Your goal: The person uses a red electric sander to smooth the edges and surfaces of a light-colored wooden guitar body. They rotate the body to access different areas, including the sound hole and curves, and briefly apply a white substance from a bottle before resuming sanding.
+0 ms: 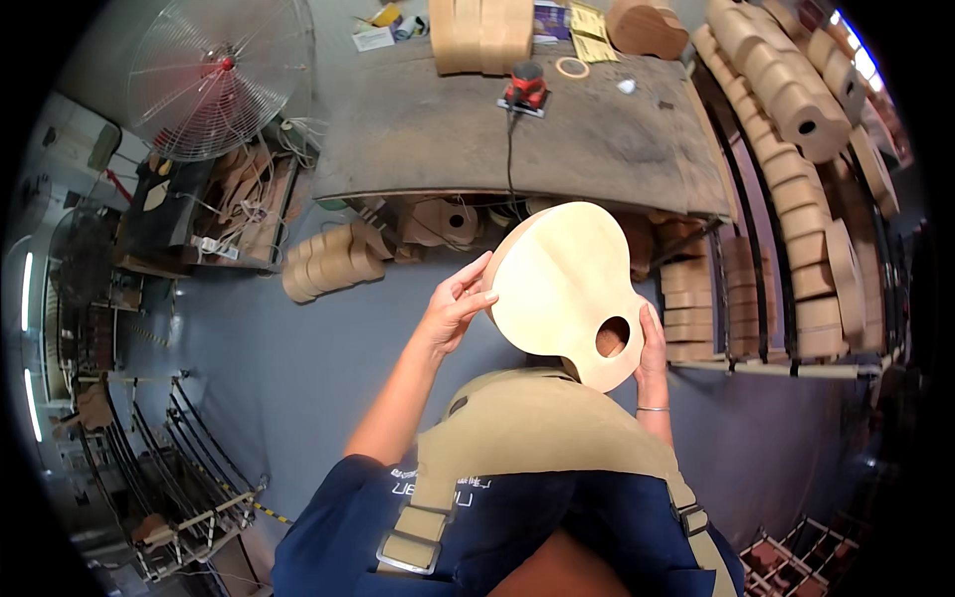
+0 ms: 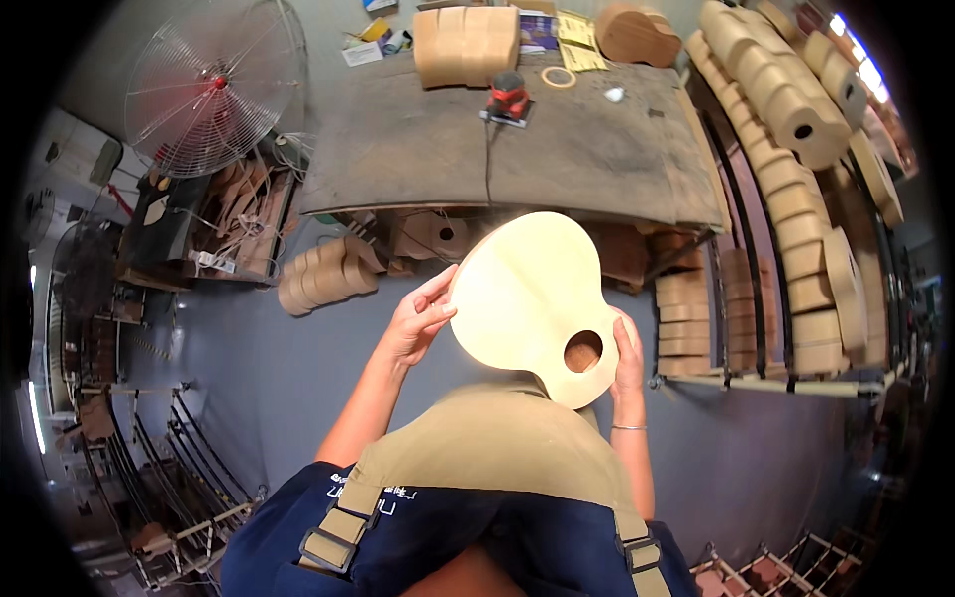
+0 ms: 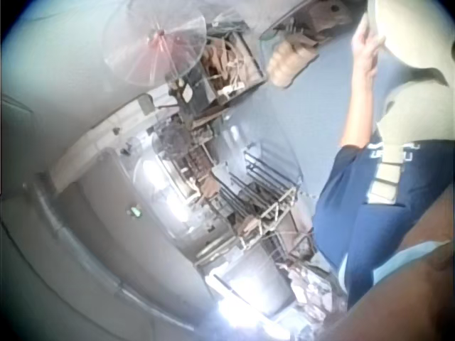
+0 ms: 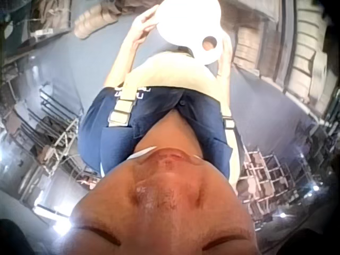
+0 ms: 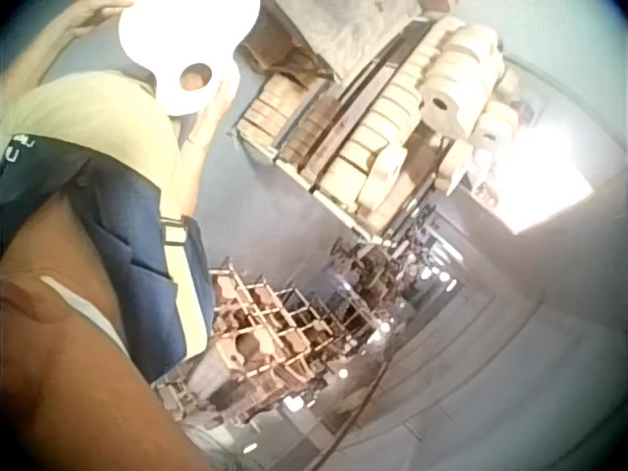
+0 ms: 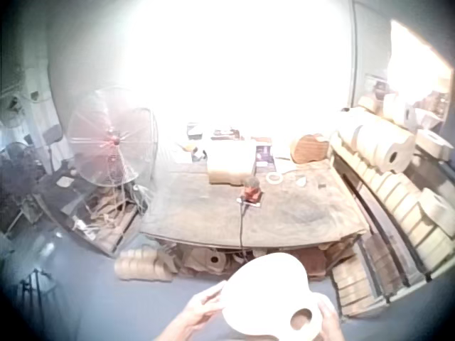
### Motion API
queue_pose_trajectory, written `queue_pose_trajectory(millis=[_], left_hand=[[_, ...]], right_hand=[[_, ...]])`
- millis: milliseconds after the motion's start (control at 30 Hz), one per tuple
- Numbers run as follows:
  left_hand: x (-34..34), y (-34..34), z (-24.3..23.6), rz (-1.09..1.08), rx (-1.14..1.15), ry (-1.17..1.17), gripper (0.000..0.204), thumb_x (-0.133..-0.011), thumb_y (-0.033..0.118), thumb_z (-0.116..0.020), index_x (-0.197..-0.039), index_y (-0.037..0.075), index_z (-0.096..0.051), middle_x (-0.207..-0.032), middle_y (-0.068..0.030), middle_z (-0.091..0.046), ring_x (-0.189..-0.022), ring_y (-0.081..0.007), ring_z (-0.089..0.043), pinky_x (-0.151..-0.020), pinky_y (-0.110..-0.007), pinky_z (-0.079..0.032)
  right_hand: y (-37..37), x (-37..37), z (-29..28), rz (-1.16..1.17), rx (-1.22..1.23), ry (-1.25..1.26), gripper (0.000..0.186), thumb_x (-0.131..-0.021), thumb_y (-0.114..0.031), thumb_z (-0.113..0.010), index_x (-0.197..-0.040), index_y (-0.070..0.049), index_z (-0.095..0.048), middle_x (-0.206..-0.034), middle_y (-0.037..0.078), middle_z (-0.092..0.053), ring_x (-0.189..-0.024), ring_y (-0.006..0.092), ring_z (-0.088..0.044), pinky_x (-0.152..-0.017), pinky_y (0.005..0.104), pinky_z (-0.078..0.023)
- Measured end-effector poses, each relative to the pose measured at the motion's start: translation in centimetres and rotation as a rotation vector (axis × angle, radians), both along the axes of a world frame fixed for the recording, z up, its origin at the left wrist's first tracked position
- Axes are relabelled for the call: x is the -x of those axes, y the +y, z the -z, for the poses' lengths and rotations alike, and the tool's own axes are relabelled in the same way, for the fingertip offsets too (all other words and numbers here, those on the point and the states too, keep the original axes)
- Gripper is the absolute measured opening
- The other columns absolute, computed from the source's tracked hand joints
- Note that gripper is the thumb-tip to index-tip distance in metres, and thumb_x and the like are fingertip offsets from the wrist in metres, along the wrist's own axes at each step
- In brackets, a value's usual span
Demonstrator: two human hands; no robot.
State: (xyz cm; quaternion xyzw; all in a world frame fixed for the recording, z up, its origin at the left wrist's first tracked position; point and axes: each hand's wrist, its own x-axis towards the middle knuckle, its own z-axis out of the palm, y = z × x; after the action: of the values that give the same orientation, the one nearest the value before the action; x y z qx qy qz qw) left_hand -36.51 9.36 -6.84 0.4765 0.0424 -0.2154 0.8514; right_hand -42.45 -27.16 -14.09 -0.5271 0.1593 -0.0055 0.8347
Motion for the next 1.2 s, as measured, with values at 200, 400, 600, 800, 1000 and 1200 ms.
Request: queue_pose_trajectory(millis=[200,400,600,800,1000,1200], left_hand=[[-6.5,0.3,-2.5,-0.133,0.0,-0.095,0.097,-0.088,0.009,-0.084,-0.166,-0.008,-0.031,-0.164,-0.0186,-0.048,-0.15,-0.0241,-0.047,-0.123,-0.038,-0.039],[-9.9,2.0,-3.9,-0.405,-0.019,-0.088,0.089,-0.094,0.014,-0.081,-0.166,-0.007,-0.032,-0.163,-0.0175,-0.049,-0.148,-0.0248,-0.05,-0.122,-0.036,-0.04],[-10.3,7.5,1.3,-0.759,-0.113,0.119,0.071,-0.103,0.025,-0.073,-0.162,0.0,-0.043,-0.154,-0.0124,-0.059,-0.145,-0.0216,-0.053,-0.118,-0.037,-0.044],[-13.5,13.6,2.0,-0.895,-0.335,0.357,0.047,-0.103,0.034,-0.073,-0.145,0.014,-0.066,-0.139,0.0003,-0.069,-0.128,-0.0132,-0.059,-0.108,-0.039,-0.046],[-18.3,21.1,2.7,-0.808,-0.409,0.072,0.014,-0.107,0.018,-0.068,-0.106,0.009,-0.078,-0.115,-0.004,-0.077,-0.11,-0.0088,-0.065,-0.099,-0.029,-0.05],[-20.3,21.4,-8.9,-0.834,-0.556,-0.288,0.011,-0.099,-0.002,-0.072,-0.11,-0.005,-0.072,-0.098,-0.0094,-0.074,-0.094,-0.0176,-0.071,-0.078,-0.027,-0.056]], right_hand=[[0.2,-11.5,-2.1,-0.134,-0.032,-0.062,0.049,-0.112,-0.035,-0.061,-0.144,0.002,-0.057,-0.139,0.013,-0.066,-0.129,0.0214,-0.063,-0.113,0.0372,-0.049],[3.8,-21.9,-4.5,-0.367,-0.028,-0.07,0.048,-0.113,-0.032,-0.06,-0.147,0.001,-0.054,-0.14,0.012,-0.065,-0.129,0.0206,-0.062,-0.111,0.0361,-0.051],[12.8,-29.2,-2.9,-0.583,0.139,0.154,0.045,-0.108,-0.034,-0.07,-0.14,-0.004,-0.06,-0.127,0.008,-0.07,-0.116,0.0152,-0.065,-0.1,0.0316,-0.053],[22.2,-34.1,0.5,-0.518,0.203,0.219,0.043,-0.11,-0.039,-0.066,-0.136,-0.005,-0.059,-0.125,0.008,-0.069,-0.112,0.0158,-0.064,-0.098,0.0326,-0.053],[27.4,-37.9,-0.3,-0.422,0.174,0.239,0.05,-0.114,-0.04,-0.055,-0.151,-0.007,-0.048,-0.133,0.008,-0.065,-0.118,0.0166,-0.06,-0.101,0.0336,-0.05],[26.5,-39.4,-7.0,-0.466,0.888,-0.399,0.053,-0.1,-0.007,-0.072,-0.15,-0.004,-0.055,-0.139,0.019,-0.063,-0.113,0.0169,-0.073,-0.085,0.0324,-0.06]])
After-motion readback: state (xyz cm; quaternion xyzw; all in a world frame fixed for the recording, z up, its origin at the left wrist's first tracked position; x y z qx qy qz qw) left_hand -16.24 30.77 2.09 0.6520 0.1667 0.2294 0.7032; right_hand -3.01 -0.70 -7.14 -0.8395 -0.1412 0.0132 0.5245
